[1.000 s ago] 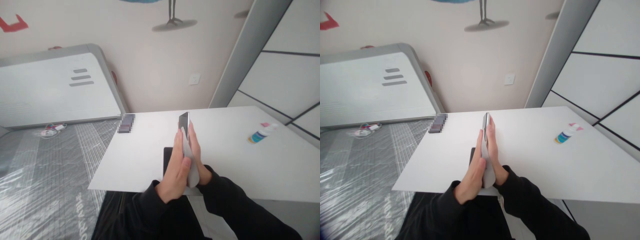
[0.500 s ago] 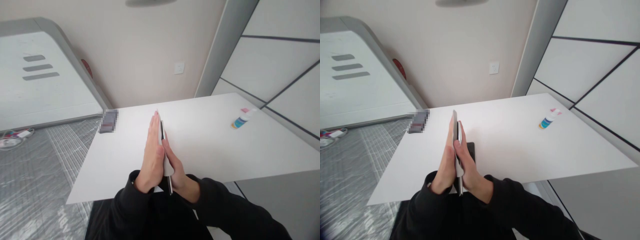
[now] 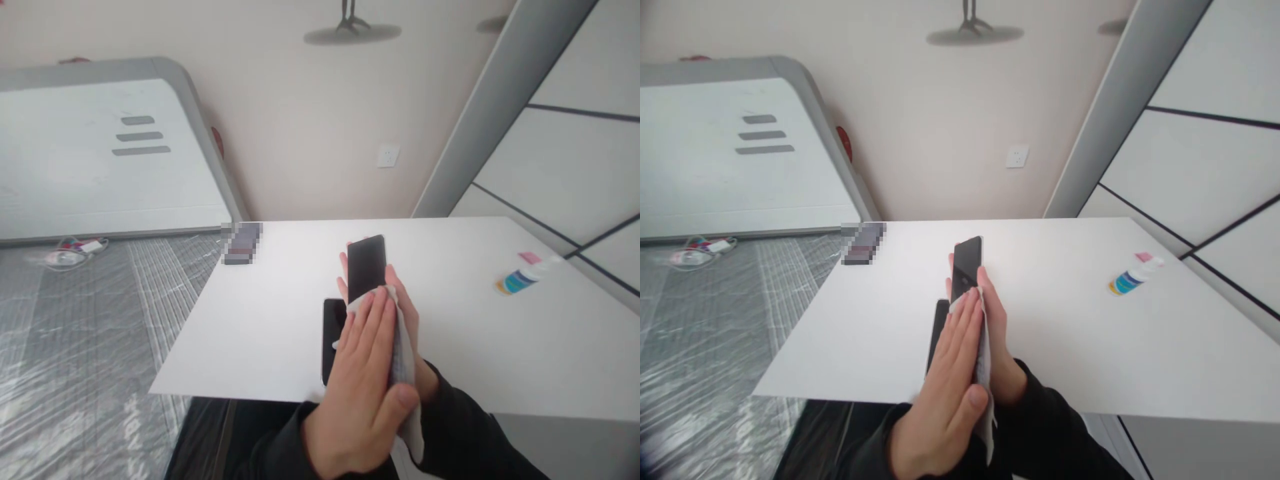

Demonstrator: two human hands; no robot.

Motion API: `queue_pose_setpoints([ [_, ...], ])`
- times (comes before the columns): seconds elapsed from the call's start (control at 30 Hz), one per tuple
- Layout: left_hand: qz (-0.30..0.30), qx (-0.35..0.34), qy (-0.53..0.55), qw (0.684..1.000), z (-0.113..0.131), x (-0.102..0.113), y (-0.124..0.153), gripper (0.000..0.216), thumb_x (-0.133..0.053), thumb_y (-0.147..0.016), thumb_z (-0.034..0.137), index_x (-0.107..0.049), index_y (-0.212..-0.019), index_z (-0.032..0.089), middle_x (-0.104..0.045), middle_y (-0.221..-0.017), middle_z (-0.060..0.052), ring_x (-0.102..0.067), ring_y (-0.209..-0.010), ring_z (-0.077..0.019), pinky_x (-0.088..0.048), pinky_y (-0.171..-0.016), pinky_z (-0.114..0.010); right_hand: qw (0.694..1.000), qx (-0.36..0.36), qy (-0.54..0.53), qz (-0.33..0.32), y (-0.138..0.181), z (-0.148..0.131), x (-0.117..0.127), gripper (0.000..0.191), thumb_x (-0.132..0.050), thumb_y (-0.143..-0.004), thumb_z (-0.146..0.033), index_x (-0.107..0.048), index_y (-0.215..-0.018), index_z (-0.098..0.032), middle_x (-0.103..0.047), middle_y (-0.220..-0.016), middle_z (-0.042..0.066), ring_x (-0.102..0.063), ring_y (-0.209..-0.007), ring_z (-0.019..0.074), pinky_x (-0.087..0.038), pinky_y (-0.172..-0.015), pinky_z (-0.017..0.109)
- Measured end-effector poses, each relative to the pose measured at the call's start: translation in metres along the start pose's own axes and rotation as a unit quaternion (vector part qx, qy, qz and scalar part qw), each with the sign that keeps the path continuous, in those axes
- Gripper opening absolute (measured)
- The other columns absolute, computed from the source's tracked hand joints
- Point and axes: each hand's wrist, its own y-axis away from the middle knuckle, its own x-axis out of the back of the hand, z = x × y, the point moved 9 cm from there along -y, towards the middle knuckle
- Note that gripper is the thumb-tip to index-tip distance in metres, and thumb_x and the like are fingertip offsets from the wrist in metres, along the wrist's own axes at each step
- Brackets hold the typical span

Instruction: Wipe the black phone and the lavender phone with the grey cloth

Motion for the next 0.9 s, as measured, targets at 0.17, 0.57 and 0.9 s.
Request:
queue_pose_setpoints([
  [0.17, 0.070, 0.068, 0.044, 0.994, -0.031, 0.029, -0.010, 0.063, -0.030, -0.109, 0.045, -0.012, -0.166, 0.027, -0.004, -0.175, 0.001, -0.002, -0.162, -0.0224, -0.003, -0.133, -0.042, 0.998, -0.002, 0.051, -0.028, 0.022, 0.014, 0.002, 0.043, -0.080, -0.074, -0.059, -0.078, -0.107, -0.030, -0.074, -0.128, 0.002, -0.050, -0.144, 0.0303, -0.039, -0.123, 0.048],
  [0.57, 0.321, 0.203, 0.413, 0.828, -0.076, 0.043, 0.031, 0.074, -0.075, -0.088, 0.041, -0.046, -0.154, 0.025, -0.056, -0.154, -0.009, -0.049, -0.145, -0.0304, -0.036, -0.123, -0.043, 0.962, 0.108, 0.238, -0.079, 0.014, 0.001, -0.007, 0.035, -0.075, -0.089, -0.040, -0.071, -0.122, -0.029, -0.076, -0.118, 0.002, -0.070, -0.110, 0.0264, -0.055, -0.099, 0.040],
  [0.9, 0.218, 0.301, 0.503, 0.780, -0.072, 0.003, 0.084, 0.037, -0.077, -0.088, 0.041, -0.073, -0.116, 0.017, -0.076, -0.115, -0.010, -0.070, -0.111, -0.0243, -0.052, -0.100, -0.033, 0.952, 0.104, 0.287, -0.015, -0.015, -0.009, -0.012, 0.038, -0.076, -0.082, -0.046, -0.070, -0.112, -0.023, -0.076, -0.110, 0.005, -0.070, -0.101, 0.0272, -0.055, -0.093, 0.042],
])
